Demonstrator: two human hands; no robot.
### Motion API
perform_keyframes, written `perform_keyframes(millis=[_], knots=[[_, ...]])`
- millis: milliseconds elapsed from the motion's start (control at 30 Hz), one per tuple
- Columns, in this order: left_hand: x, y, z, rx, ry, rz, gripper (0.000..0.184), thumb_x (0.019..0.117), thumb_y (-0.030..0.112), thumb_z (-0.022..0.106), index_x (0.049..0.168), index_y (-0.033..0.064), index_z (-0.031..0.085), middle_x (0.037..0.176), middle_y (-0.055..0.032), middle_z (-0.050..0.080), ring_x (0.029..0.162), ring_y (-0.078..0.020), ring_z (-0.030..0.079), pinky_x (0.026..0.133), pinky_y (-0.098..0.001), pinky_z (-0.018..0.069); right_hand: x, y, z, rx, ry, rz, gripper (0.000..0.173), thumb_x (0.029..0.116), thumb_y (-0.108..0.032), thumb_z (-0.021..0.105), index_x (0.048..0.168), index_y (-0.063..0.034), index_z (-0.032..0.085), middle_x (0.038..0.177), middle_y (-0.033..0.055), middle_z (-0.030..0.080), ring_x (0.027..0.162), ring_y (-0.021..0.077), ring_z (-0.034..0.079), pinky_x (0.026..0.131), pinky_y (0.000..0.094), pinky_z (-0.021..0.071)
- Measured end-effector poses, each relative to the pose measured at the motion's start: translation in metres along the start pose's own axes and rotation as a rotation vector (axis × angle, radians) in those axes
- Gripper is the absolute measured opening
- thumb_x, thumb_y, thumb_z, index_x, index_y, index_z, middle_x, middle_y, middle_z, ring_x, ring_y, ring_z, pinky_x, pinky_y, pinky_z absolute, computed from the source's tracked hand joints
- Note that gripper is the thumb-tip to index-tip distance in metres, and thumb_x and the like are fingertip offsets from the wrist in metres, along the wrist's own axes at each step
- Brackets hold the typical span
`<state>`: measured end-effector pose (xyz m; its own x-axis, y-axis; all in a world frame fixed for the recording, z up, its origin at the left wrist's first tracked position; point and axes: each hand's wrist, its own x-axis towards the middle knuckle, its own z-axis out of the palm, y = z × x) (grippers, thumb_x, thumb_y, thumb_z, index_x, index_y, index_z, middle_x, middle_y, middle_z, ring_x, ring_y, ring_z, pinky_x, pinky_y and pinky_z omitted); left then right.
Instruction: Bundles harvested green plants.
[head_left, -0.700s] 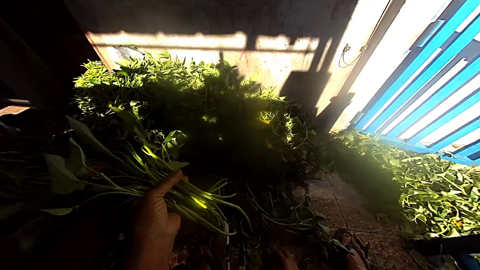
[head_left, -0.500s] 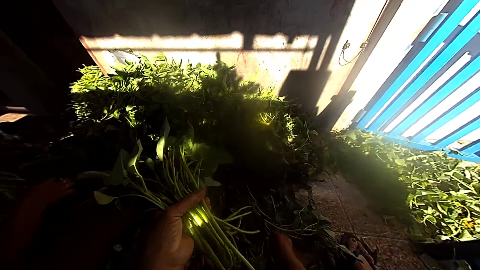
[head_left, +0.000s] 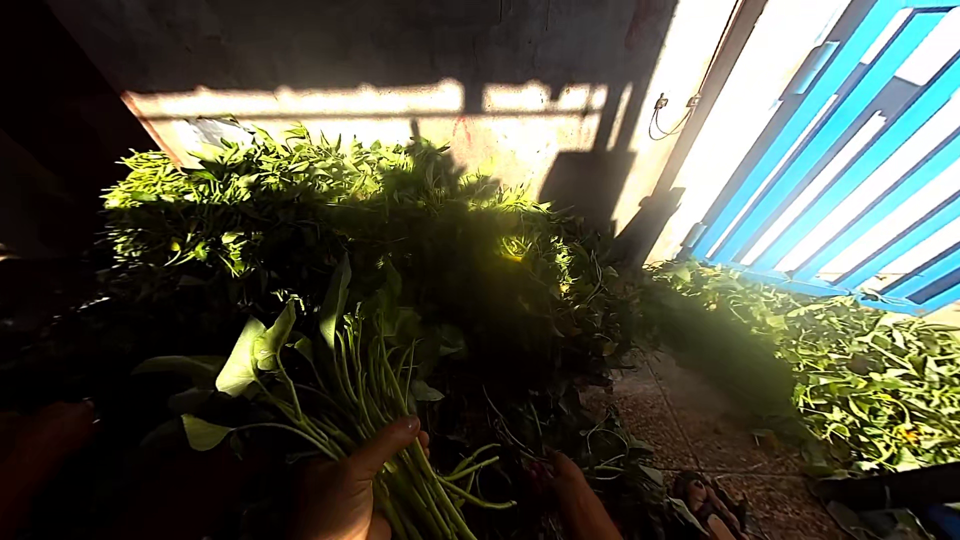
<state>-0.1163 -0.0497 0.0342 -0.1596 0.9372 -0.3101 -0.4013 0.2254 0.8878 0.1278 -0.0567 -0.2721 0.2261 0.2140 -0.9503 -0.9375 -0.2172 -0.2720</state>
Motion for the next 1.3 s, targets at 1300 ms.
perform_keyframes(millis=[1300], knots=[[0.009,-0.025,0.006,0.063,0.081,0.08,0.031,0.0744,-0.013,0.08,0.101,-0.0114,0.064,0.08,-0.0227,0.073,0.064,-0.0321,0.073,0.059,-0.0413,0.0634,-0.132,-0.003,-0.076,-0.226,-0.658,-0.64,0.018,0.1068,-0.01,0.049,0.121,-0.0019,0.057,0.099,0.0153,0.074,0.086,0.0225,0.072,0.075,0.0376,0.0607]])
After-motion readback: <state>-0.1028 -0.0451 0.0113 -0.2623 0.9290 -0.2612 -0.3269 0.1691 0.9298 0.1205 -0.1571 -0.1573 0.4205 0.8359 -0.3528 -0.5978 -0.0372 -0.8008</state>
